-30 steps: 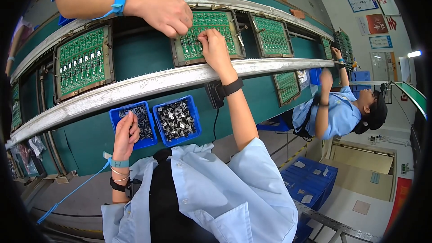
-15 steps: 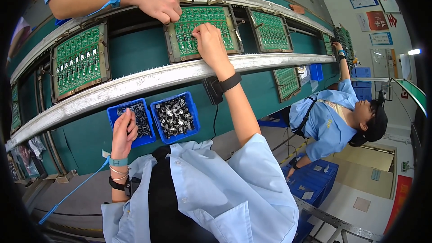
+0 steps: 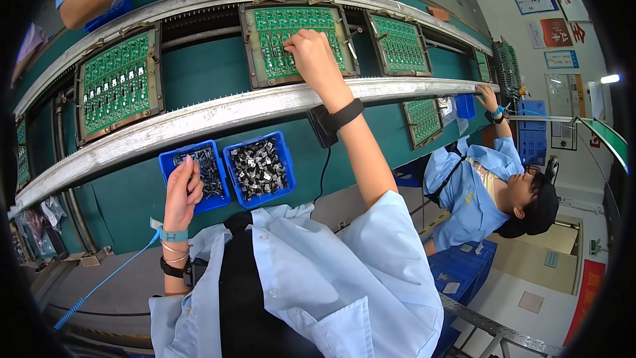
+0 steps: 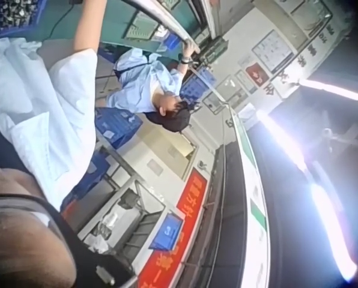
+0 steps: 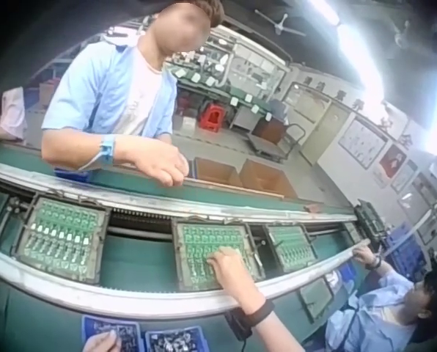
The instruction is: The person picks up electronic components from a blue bin by hand and places them one at a time into the slots of a circuit board.
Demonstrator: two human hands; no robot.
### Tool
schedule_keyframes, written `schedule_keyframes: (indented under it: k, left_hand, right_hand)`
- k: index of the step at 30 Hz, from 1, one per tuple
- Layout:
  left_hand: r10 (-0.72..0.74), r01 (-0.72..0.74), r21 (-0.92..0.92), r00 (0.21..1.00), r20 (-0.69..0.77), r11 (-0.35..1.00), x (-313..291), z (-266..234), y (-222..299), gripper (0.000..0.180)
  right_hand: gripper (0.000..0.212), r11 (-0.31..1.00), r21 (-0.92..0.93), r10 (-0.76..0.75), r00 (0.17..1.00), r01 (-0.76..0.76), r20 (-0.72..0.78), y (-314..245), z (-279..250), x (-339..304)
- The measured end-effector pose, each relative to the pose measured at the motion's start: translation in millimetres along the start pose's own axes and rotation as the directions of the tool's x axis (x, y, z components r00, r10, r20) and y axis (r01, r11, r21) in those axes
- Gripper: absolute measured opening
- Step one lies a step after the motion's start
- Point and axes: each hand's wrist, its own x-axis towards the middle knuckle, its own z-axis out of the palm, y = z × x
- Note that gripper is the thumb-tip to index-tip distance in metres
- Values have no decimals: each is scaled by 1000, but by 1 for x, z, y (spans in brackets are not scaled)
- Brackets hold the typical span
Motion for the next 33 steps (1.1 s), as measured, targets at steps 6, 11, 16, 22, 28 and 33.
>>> schedule_keyframes:
  k: [6, 11, 16, 22, 28, 33]
  left_hand:
    - [15, -15, -5, 1000, 27, 1000, 1, 6, 0, 30]
    - [12, -12, -5, 999, 51, 1000, 2, 12, 0, 29]
    - [35, -29, -62, 995, 94, 998, 2, 19, 1, 30]
    - [24, -1, -153, 989, 144, 988, 1, 40, 19, 36]
    - [32, 7, -224, 985, 172, 974, -1, 45, 23, 40]
    - [54, -28, -128, 977, 205, 991, 1, 48, 15, 41]
  right_hand:
    - [6, 996, -78, -49, 999, 48, -6, -6, -2, -4]
    - [19, 993, -116, -2, 999, 8, 44, -16, -9, -13]
    - [38, 985, -156, 99, 975, -69, 197, -22, -18, -22]
    - [37, 996, 18, 88, 996, -89, 33, -43, -19, -33]
    - [32, 925, 368, -109, 994, 91, 27, -150, -37, -44]
    - [29, 887, 454, -160, 979, 84, 130, -161, -25, -50]
